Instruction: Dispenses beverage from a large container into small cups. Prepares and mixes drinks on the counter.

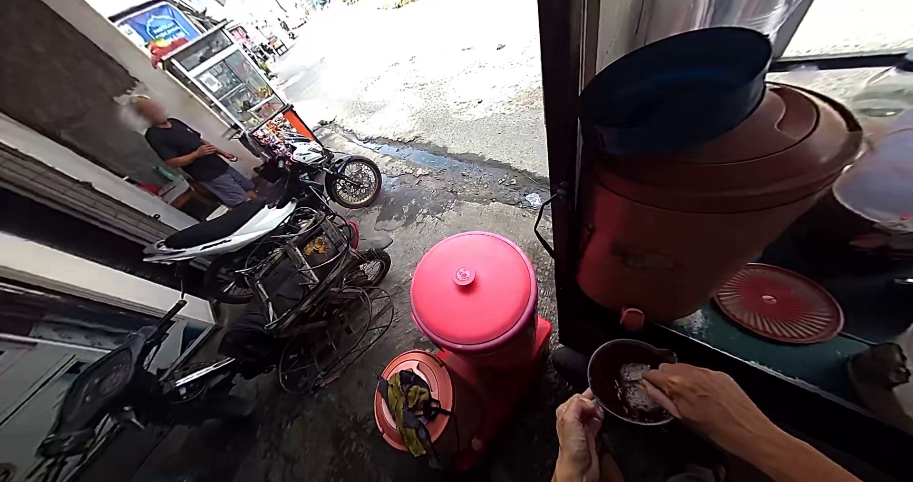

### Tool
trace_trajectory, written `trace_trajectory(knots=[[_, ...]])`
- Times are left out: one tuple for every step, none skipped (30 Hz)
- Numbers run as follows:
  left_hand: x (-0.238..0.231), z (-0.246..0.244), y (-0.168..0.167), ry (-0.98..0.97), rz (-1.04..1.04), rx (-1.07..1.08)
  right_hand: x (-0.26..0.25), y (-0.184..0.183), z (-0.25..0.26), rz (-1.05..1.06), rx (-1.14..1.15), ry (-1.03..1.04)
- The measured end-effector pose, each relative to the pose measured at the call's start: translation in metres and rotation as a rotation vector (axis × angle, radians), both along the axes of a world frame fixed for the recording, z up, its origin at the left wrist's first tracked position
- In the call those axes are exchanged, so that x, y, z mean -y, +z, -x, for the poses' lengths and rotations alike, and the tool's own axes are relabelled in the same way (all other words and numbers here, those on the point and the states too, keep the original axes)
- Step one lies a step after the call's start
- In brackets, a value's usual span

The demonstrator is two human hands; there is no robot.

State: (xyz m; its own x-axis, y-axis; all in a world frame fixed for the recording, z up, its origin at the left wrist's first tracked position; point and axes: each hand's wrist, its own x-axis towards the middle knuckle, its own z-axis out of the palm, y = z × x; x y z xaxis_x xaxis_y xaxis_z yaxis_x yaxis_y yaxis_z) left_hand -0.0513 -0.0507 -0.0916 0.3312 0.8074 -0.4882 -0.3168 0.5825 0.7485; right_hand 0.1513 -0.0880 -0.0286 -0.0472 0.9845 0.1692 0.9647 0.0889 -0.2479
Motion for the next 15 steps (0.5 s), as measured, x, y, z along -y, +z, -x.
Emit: trace_trajectory(knots=[[-0.001, 0.0, 0.001, -0.003, -0.004, -0.002, -0.003, -0.001, -0.002, -0.026, 0.026, -0.063], [-0.001, 0.0, 0.001, -0.009, -0.006, -0.004, -0.005, -0.001, -0.004, -0.043, 0.052, -0.11], [-0.001, 0.0, 0.001, -0.011, -0.01, -0.006, -0.005, 0.0, -0.005, -0.036, 0.072, -0.134], [-0.002, 0.0, 0.001, -0.012, -0.012, -0.005, -0.004, 0.003, -0.004, -0.024, 0.089, -0.131], [-0.001, 0.0, 0.0, -0.012, -0.012, -0.005, 0.0, 0.005, -0.002, -0.007, 0.097, -0.1], [-0.001, -0.001, 0.0, -0.012, -0.01, -0.005, 0.004, 0.009, 0.001, 0.043, 0.084, -0.051], [-0.001, -0.001, 0.001, -0.013, -0.008, -0.007, 0.007, 0.013, 0.004, 0.111, 0.058, 0.01], [-0.001, -0.001, 0.002, -0.018, -0.009, -0.009, 0.01, 0.015, 0.006, 0.16, 0.033, 0.075], [-0.001, -0.001, 0.002, -0.021, -0.011, -0.012, 0.011, 0.016, 0.007, 0.204, -0.003, 0.127], [-0.001, -0.001, 0.002, -0.022, -0.012, -0.018, 0.01, 0.014, 0.007, 0.211, -0.031, 0.151], [-0.001, 0.0, 0.002, -0.023, -0.012, -0.016, 0.009, 0.01, 0.006, 0.171, -0.042, 0.135], [-0.001, 0.0, 0.001, -0.02, -0.009, -0.011, 0.006, 0.006, 0.005, 0.108, -0.042, 0.085], [0.0, 0.001, 0.002, -0.015, -0.006, -0.003, 0.003, 0.003, 0.004, 0.043, -0.035, 0.018], [0.0, 0.001, 0.002, -0.012, -0.008, 0.003, 0.0, 0.002, 0.001, -0.01, -0.018, -0.048], [0.001, 0.001, 0.002, -0.012, -0.012, 0.009, -0.002, 0.001, -0.002, -0.03, -0.005, -0.107]])
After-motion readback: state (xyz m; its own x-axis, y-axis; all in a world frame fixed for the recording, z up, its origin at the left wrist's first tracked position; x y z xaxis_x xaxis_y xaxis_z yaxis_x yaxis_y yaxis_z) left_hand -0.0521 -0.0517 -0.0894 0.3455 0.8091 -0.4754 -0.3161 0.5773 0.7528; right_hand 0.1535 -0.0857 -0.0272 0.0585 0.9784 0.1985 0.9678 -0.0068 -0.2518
